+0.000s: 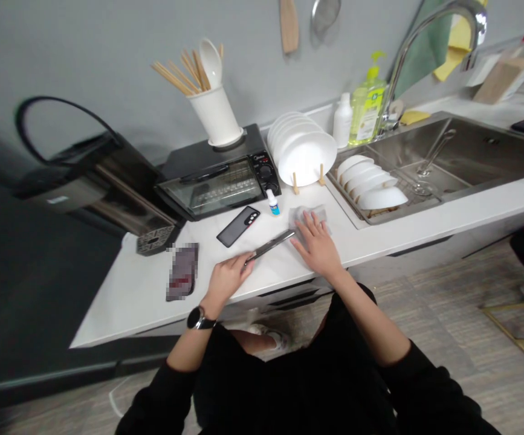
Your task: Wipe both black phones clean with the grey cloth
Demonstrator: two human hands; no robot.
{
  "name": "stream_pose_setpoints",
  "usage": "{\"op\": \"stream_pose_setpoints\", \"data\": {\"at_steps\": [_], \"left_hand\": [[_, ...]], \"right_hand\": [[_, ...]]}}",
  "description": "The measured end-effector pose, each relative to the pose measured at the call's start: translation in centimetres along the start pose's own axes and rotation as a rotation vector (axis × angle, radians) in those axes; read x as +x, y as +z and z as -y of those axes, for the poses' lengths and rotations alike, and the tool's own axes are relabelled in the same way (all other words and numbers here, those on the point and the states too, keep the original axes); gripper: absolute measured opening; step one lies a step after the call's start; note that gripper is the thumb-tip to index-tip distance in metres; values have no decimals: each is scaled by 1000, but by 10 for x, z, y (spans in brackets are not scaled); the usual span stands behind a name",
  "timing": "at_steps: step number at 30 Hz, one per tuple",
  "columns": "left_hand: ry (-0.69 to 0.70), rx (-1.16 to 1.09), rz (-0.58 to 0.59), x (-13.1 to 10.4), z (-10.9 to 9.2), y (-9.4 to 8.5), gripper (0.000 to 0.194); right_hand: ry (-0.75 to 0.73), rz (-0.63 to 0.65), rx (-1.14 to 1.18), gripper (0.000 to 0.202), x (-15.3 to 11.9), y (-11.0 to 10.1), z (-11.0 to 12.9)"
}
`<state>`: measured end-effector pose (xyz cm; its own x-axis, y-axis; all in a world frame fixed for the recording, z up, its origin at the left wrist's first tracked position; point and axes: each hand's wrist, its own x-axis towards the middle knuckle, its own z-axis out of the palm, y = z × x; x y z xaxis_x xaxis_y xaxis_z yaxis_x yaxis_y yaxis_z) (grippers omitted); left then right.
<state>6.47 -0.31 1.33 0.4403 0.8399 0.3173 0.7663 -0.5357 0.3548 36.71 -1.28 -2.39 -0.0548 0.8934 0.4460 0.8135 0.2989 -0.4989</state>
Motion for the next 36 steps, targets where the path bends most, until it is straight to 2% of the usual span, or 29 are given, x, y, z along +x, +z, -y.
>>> {"op": "stream_pose_setpoints", "data": {"at_steps": [4,7,9,13,15,17,19,21,24,28,30,32,34,36], "left_hand": [[-94,-130,-93,7,-3,4,35],[-152,-198,-162,-1,-11,3,52],[-184,-226,-192,-4,-11,-1,60],[-219,-225,-232,11,12,-16,57],[-265,-19,-292,27,29,-18,41],[-348,118,-230,39,43,-16,52],[-337,166,-154,40,49,-10,57],[-288,166,-136,28,44,-5,58],[-245,140,-145,-6,20,-1,71],[-336,58,-199,-43,-10,2,100],[-348,19,-234,-50,-15,4,105],[-321,9,-232,-53,-15,4,99],[-283,5,-192,-53,-13,3,96],[-249,-14,-141,-55,-12,0,101]], "right_hand": [[-15,-3,249,60,-3,2,21],[65,-35,432,65,5,17,36],[127,-59,530,61,18,31,43],[162,19,667,48,53,57,51],[141,66,681,46,66,66,54],[136,97,698,44,72,73,57],[146,114,713,42,72,76,58],[160,119,719,41,69,76,58],[188,116,717,39,67,73,58],[172,42,553,38,73,74,67],[100,22,382,38,76,78,74],[20,14,218,38,76,85,80],[-25,-2,110,38,74,92,84],[-29,-14,75,38,72,99,86]]}}
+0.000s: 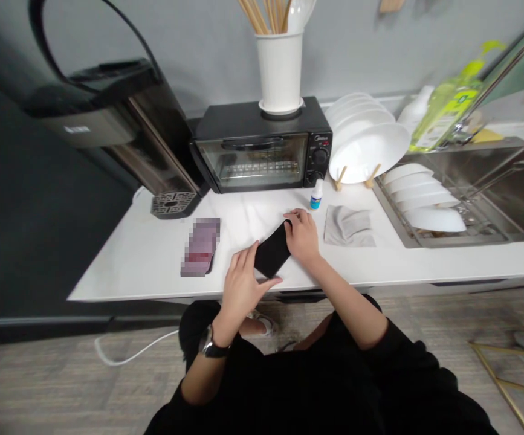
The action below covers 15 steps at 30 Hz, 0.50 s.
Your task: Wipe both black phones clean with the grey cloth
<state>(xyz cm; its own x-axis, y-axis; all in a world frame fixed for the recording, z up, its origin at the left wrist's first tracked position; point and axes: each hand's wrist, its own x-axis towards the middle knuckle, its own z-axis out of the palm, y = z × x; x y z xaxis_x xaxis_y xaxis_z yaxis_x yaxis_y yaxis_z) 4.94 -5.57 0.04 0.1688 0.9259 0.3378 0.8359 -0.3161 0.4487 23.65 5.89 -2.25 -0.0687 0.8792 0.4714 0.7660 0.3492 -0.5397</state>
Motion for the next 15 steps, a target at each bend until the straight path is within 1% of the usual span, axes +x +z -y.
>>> {"op": "stream_pose_setpoints", "data": {"at_steps": [1,2,5,7,11,15], "left_hand": [[10,-11,18,-1,0,-2,102],[17,-20,27,-2,1,-4,98],[24,-18,17,-5,2,-8,70],[50,1,13,-5,5,-10,61],[154,49,47,1,12,-16,58],[184,139,125,11,11,-23,55]], "right_hand": [[2,2,4,40,-1,2,-1],[3,11,15,41,-1,3,-2],[3,33,56,41,0,-4,-11],[-8,54,90,39,-2,-14,-20],[-22,143,169,38,-10,-31,-33],[34,158,214,47,-13,-34,-34]]}}
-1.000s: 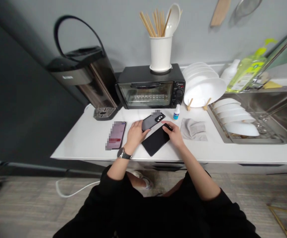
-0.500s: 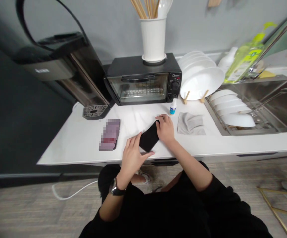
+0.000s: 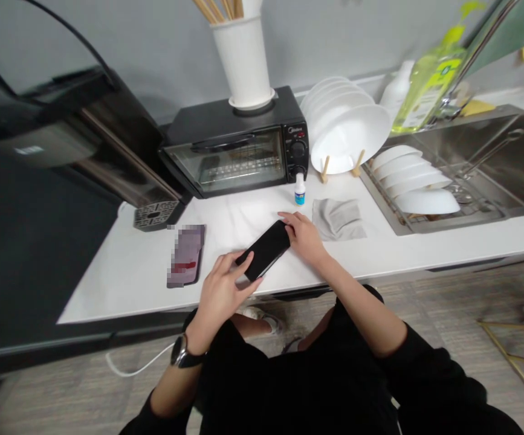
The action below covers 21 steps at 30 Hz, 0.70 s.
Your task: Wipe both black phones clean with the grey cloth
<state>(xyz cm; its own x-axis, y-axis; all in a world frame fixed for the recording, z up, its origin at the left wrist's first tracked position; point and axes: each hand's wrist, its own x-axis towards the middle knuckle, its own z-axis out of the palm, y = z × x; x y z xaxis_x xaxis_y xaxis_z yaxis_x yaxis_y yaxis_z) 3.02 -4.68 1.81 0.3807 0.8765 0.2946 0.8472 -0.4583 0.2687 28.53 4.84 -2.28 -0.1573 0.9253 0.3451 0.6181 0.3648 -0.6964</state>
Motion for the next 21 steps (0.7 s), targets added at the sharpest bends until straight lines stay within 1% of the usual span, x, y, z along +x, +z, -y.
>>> {"op": "stream_pose_setpoints", "data": {"at_steps": [3,6,9,11,14,16,18,20,21], "left_hand": [[9,83,72,7,-5,-5,54],[22,131,108,8,-11,-5,54],[10,119,78,2,-14,1,56],[-30,84,28,-2,-15,7,54],[-115,16,-41,-5,-15,17,49],[-158,-18,-54,-3,-16,21,48],[-162,-38,-41,-1,-16,23,47],[-135,-54,-32,0,-14,23,48],[-113,-64,-31,0,-13,24,50]], "right_hand": [[27,-9,-9,50,3,2,2],[6,-20,-143,50,6,6,9],[-37,-20,-276,52,3,7,18],[-78,-67,-265,47,-4,0,22],[-105,-214,-199,38,-24,-23,14],[-74,-275,-254,36,-42,-44,-1],[-37,-259,-361,36,-60,-65,-18],[-11,-187,-424,41,-75,-81,-33],[2,-148,-430,40,-80,-86,-38]]}}
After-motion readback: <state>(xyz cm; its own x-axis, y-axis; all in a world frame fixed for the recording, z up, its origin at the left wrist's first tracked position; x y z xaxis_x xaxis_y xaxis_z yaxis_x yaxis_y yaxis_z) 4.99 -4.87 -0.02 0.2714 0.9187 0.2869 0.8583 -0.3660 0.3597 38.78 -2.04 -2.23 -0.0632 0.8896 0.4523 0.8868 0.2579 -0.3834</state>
